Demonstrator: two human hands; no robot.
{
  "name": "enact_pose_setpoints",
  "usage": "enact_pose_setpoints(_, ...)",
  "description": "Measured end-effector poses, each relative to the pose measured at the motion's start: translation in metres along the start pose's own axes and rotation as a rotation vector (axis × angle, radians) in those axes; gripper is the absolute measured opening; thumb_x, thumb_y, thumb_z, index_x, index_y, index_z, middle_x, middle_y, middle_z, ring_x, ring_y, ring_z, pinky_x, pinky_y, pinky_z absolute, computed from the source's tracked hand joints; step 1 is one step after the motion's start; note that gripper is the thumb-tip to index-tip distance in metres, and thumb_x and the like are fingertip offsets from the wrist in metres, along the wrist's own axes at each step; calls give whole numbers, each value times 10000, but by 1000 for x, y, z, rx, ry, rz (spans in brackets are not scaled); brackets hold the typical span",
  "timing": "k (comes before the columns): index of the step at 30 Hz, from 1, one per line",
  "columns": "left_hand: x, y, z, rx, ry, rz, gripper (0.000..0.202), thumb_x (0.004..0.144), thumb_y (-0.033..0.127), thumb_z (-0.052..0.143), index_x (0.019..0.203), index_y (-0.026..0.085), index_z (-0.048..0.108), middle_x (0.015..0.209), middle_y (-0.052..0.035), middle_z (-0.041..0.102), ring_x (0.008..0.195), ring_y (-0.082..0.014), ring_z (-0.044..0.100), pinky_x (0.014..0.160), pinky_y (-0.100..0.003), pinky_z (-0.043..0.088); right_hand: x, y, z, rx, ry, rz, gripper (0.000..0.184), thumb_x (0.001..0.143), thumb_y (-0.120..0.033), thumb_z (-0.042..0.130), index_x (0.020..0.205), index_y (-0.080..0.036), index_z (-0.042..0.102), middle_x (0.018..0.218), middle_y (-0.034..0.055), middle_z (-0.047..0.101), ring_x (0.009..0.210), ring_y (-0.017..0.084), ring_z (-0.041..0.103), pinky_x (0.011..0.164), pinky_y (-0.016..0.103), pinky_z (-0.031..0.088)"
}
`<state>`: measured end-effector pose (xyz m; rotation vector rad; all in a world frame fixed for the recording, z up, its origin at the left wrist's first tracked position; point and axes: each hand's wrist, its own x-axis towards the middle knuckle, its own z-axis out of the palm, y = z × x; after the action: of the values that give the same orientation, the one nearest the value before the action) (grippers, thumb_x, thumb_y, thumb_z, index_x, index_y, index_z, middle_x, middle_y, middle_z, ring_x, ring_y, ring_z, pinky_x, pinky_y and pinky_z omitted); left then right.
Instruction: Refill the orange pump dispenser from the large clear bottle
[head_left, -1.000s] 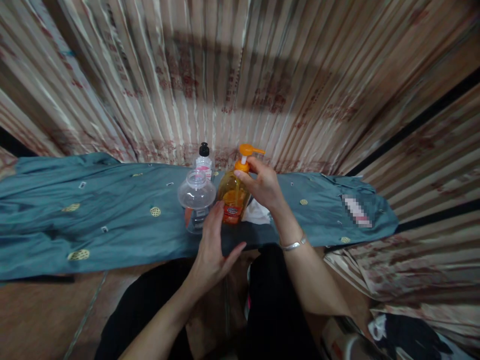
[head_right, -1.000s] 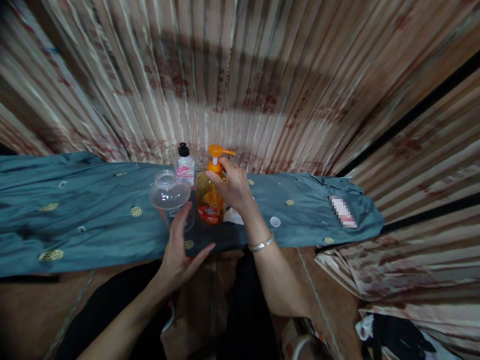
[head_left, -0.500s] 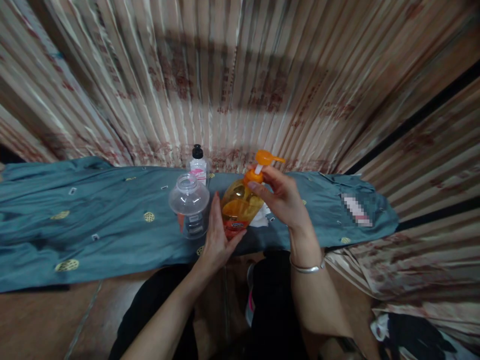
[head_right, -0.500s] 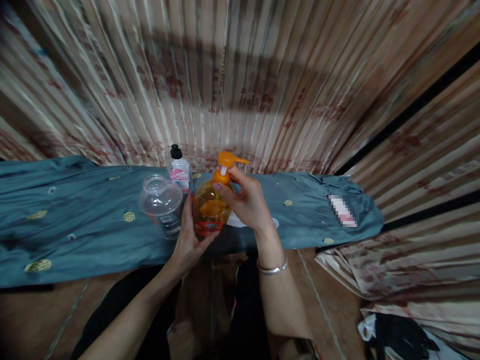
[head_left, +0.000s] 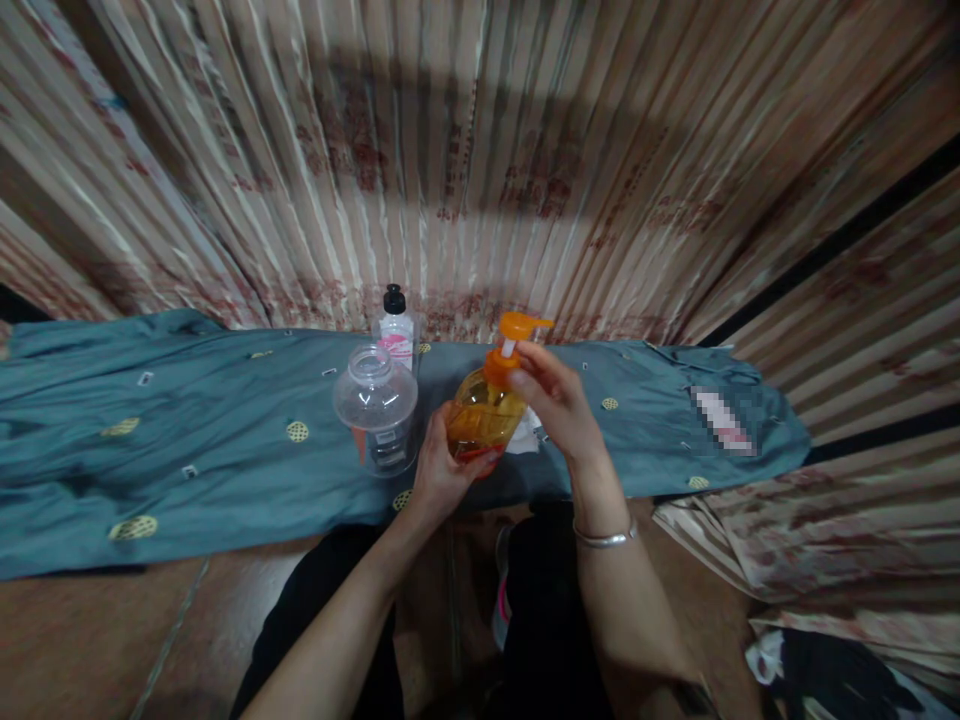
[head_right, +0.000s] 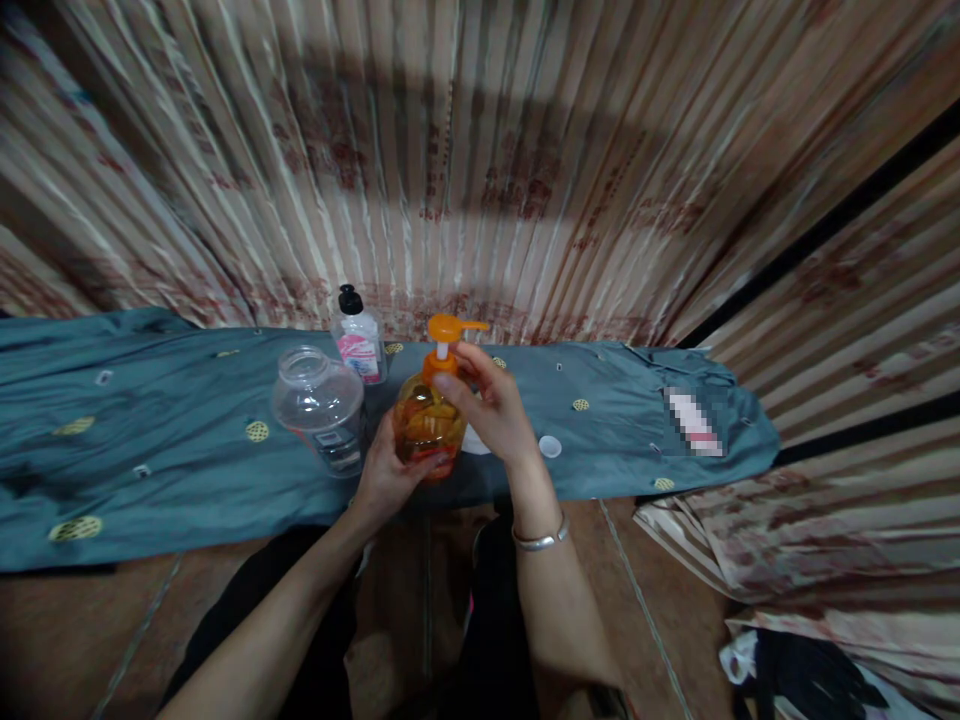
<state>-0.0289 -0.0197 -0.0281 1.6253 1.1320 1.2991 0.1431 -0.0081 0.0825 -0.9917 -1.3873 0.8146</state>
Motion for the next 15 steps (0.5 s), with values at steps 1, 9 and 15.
enact_pose_setpoints(1,0,0,0,-6,5,-17,852,693,383,959,1396,168,529,1376,-209,708,1307,-402,695,1128,-589,546,1,5,-4,46,24,20,592,836,-804,732,1139,-299,783,1184,49,817,1160,282,752,1101,476,564)
enact_pose_setpoints(9,1,4,2,-86,-4,-80,850,678,385,957,1381,211,511,1378,-173,725,1289,-386,712,1124,-573,552,1,8,-11,65,6,42,497,742,-693,885,1065,-326,799,1162,13,822,1177,264,746,1107,445,565)
enact_pose_setpoints(15,0,6,7,-129,-23,-104,872,684,410,944,1386,206,470,1405,-205,702,1290,-395,713,1113,-597,555,2,-1,13,-7,144,1,454,669,-591,966,877,-266,727,897,-18,777,876,203,734,914,370,611)
